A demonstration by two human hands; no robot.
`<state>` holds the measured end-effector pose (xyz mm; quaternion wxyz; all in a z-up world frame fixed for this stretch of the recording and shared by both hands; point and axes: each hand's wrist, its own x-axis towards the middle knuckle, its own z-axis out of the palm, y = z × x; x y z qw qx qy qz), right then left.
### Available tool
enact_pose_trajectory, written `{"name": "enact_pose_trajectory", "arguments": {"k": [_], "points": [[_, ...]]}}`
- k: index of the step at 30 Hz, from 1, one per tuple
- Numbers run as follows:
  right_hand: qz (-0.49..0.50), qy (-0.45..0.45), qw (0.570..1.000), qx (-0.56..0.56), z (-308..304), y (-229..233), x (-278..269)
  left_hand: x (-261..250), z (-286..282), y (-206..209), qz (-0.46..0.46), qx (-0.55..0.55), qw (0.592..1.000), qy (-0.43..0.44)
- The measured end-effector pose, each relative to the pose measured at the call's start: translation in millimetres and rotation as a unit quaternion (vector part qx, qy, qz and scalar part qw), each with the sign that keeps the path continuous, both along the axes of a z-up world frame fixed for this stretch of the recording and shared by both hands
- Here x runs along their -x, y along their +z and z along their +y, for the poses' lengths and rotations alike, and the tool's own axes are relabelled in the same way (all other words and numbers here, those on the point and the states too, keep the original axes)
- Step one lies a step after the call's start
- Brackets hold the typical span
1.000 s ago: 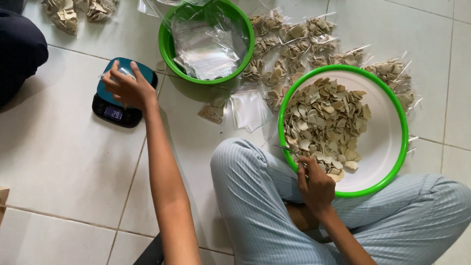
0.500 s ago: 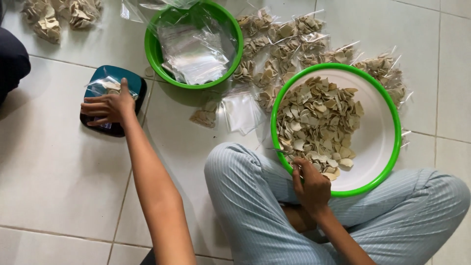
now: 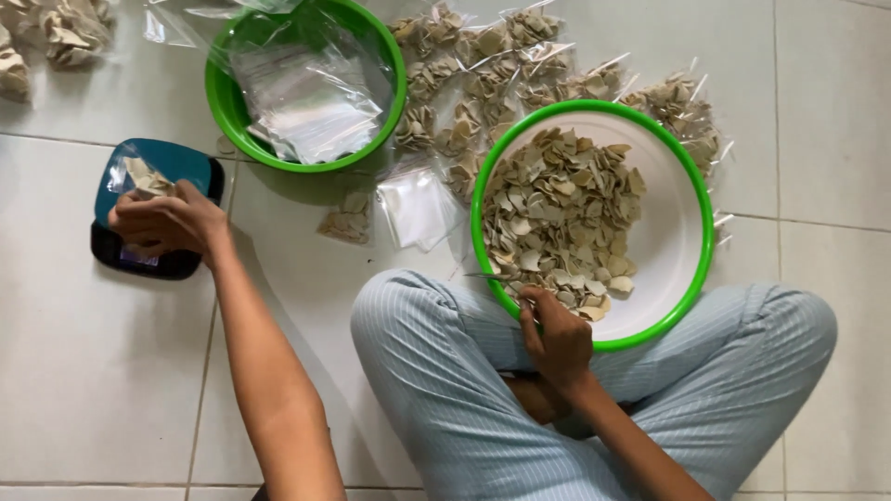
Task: The person uses a spoon to scoop small dried food pieces from a green bowl into small plastic bags, then places the bags on a digital scale to weigh them.
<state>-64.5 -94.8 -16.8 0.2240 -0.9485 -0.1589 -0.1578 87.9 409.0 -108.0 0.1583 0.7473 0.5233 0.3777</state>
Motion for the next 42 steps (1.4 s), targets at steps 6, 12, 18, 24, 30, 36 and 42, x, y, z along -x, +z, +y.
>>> {"name": "enact_pose_trajectory", "arguments": {"k": [6,12,18,24,30,36,42], "points": [[0.138,-0.021,0.977,-0.160,-3,19,-3,0,-58,37,-0.160,-0.083,0.972,-0.149],[0.192,-0.118,0.933,-0.282,-46,26,-18,0,-112,18,-0.249,-0.025,0.934,-0.255],[0.275,-0.180,0.937,-0.116,-106,2,-41,10,-213,60,-0.370,0.053,0.815,-0.443],[0.320,-0.167,0.929,-0.082,-129,14,-54,49,-284,130,-0.288,0.114,0.794,-0.523],[0.335,-0.133,0.912,-0.198,-121,51,-56,80,-349,151,-0.296,0.240,0.744,-0.550],[0.374,-0.145,0.873,-0.277,-129,-4,-80,93,-386,133,-0.222,0.270,0.769,-0.535],[0.433,-0.162,0.821,-0.336,-115,-9,-89,95,-405,139,-0.210,0.292,0.776,-0.518]]}}
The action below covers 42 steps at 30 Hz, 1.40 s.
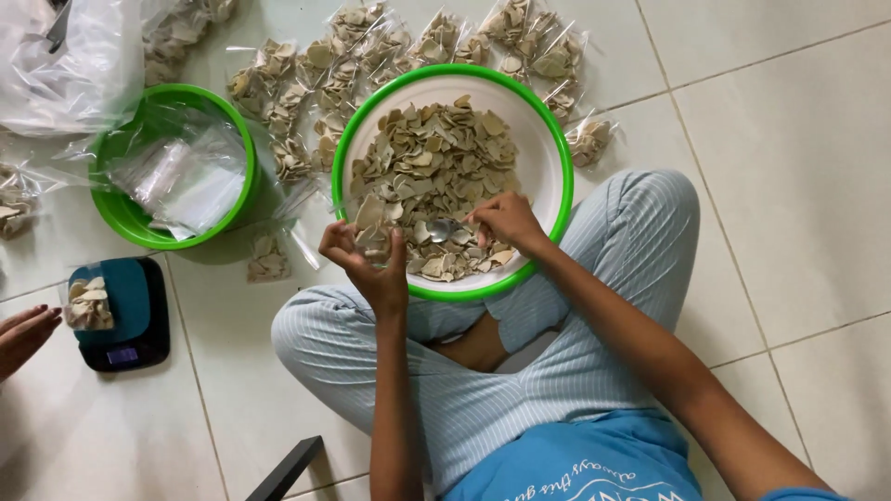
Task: The person uses a spoon to scoop small dried food pieces from a green bowl into small plastic bags, then places the bags on a digital scale to weigh them.
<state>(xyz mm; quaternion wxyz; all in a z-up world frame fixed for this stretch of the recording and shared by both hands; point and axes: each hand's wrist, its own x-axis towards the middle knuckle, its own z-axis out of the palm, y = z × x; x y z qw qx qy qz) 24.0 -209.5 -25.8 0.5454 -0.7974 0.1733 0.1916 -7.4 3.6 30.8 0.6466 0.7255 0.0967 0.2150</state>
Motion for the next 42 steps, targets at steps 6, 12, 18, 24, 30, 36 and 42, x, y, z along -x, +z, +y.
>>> {"name": "enact_pose_trajectory", "arguments": {"k": [6,12,18,24,30,36,42], "points": [[0.028,-0.037,0.988,-0.146,14,-1,-5,3,-4,6,0.001,-0.049,0.999,-0.007],[0.075,-0.056,0.968,-0.231,-5,-3,-9,5,-1,7,0.007,-0.065,0.998,-0.013],[0.000,-0.029,0.984,-0.175,-48,52,-32,0,1,6,0.024,-0.092,0.995,-0.011],[-0.118,0.043,0.976,-0.177,-38,162,-49,-8,-13,0,0.046,-0.133,0.990,-0.031],[-0.341,0.216,0.912,0.069,7,186,-20,-8,-30,14,0.045,-0.117,0.992,-0.027],[-0.425,0.096,0.900,0.026,14,171,3,-10,-18,20,0.034,-0.085,0.996,-0.007],[-0.203,-0.048,0.951,-0.229,18,114,27,-16,15,17,0.007,-0.069,0.997,0.030]]}}
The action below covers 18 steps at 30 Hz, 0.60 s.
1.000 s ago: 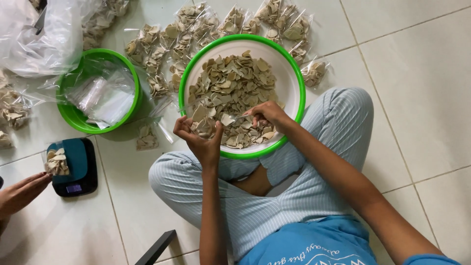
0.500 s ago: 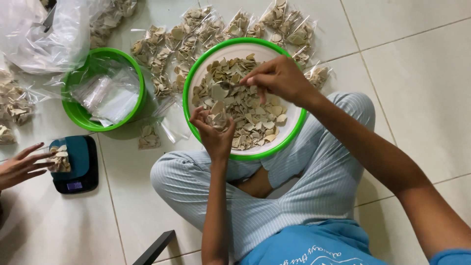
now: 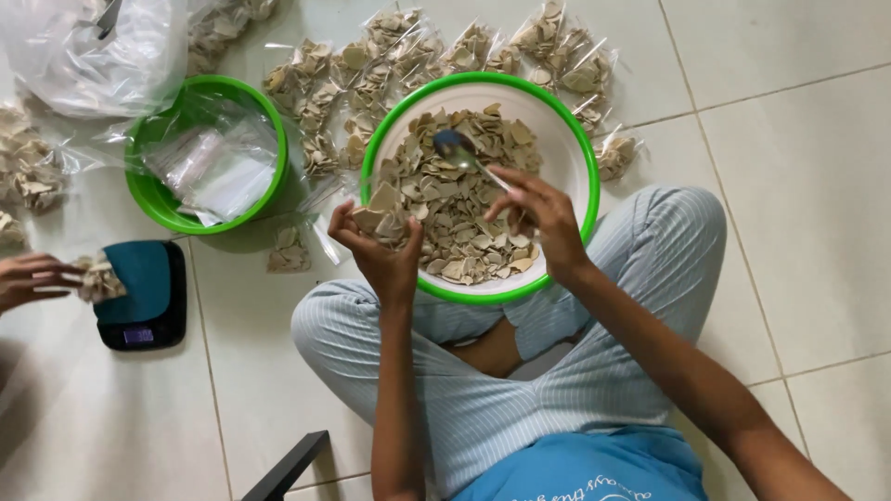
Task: The person uses a spoon to scoop small dried food pieces from a green bowl into small plastic bags, then places the bags on a digital scale to weigh them.
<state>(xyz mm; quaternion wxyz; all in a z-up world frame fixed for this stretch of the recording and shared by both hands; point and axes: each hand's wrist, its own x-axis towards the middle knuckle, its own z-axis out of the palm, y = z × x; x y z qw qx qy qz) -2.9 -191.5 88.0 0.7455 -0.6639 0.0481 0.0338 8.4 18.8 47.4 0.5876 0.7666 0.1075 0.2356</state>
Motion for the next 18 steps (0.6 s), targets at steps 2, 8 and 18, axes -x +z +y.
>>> {"name": "enact_pose_trajectory", "arguments": {"k": [2,8,18], "points": [[0.024,0.023,0.999,0.033,9,-18,19,-3,24,7,-0.011,-0.007,1.000,0.015],[0.022,0.077,0.978,0.195,26,-49,65,-21,130,-16,-0.046,-0.068,0.990,0.119],[-0.156,0.059,0.947,0.275,32,-63,69,-45,336,-112,0.136,-0.291,0.904,0.282]]}}
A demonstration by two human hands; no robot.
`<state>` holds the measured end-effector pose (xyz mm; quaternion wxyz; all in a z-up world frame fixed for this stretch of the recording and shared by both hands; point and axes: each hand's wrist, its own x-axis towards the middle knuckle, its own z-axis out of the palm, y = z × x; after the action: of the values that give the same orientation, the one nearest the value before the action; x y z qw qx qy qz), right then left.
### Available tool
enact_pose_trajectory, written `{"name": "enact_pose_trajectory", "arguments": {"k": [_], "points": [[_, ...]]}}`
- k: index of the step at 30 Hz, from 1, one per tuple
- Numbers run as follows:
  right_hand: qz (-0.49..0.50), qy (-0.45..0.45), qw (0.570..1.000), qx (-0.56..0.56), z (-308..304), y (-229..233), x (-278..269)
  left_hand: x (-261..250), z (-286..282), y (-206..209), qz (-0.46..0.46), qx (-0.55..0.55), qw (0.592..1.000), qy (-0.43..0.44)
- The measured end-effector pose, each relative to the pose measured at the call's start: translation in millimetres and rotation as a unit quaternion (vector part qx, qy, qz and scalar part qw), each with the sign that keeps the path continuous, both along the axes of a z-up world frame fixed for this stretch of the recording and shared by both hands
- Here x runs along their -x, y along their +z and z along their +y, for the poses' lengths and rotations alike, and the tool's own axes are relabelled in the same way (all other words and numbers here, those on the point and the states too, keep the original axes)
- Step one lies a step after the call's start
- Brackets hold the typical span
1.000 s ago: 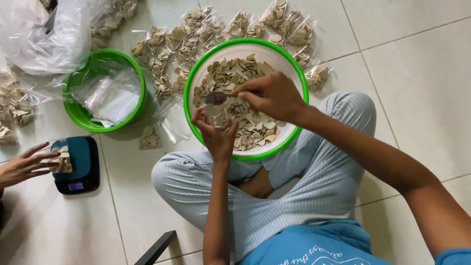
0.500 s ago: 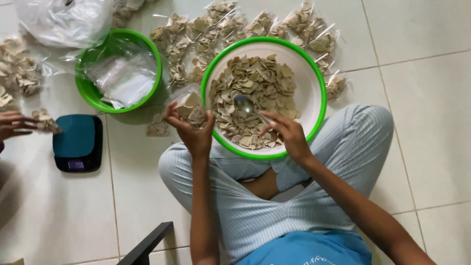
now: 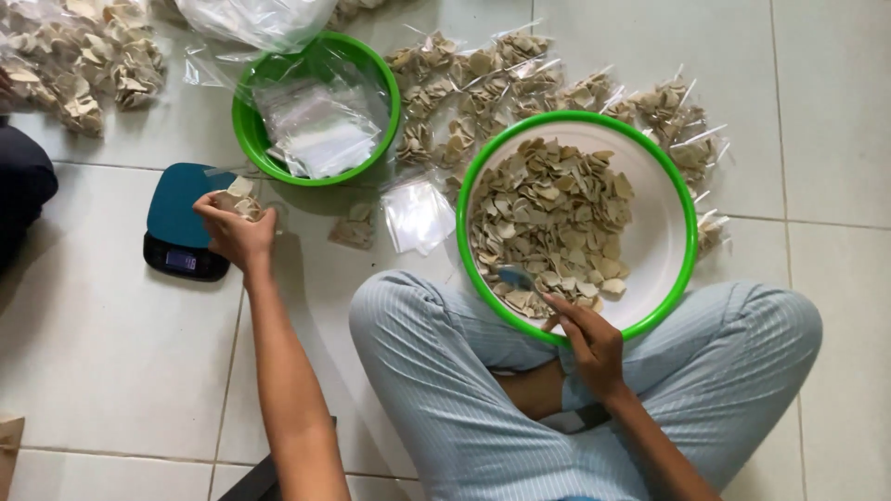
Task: The person uses a spoon to scoop small dried food pieces from a green bowl into small plastic bags, then places the bags on a digital scale to weigh them.
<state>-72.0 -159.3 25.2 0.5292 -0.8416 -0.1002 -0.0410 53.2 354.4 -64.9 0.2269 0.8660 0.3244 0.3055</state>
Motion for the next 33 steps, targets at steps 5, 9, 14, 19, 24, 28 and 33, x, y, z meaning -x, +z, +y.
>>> {"name": "enact_pose_trajectory", "arguments": {"k": [5,9,14,19,24,28,33], "points": [[-0.042,0.007,0.998,0.039,4,1,5,-14,68,-16,0.076,0.024,0.997,0.018],[-0.004,-0.016,1.000,0.027,9,2,6,-27,110,-29,0.143,-0.026,0.988,0.052],[0.006,-0.023,0.999,0.037,11,3,7,-33,138,-46,0.165,-0.021,0.984,0.071],[0.014,-0.032,0.998,0.045,14,2,8,-30,112,-31,0.110,-0.106,0.983,0.099],[0.008,-0.050,0.998,0.039,15,-4,9,-23,38,19,-0.080,-0.164,0.983,0.033],[0.003,-0.049,0.998,0.044,15,-6,10,-21,13,1,-0.097,-0.186,0.978,-0.019],[0.005,-0.062,0.998,0.033,14,-9,10,-25,1,-19,-0.101,-0.192,0.976,-0.027]]}}
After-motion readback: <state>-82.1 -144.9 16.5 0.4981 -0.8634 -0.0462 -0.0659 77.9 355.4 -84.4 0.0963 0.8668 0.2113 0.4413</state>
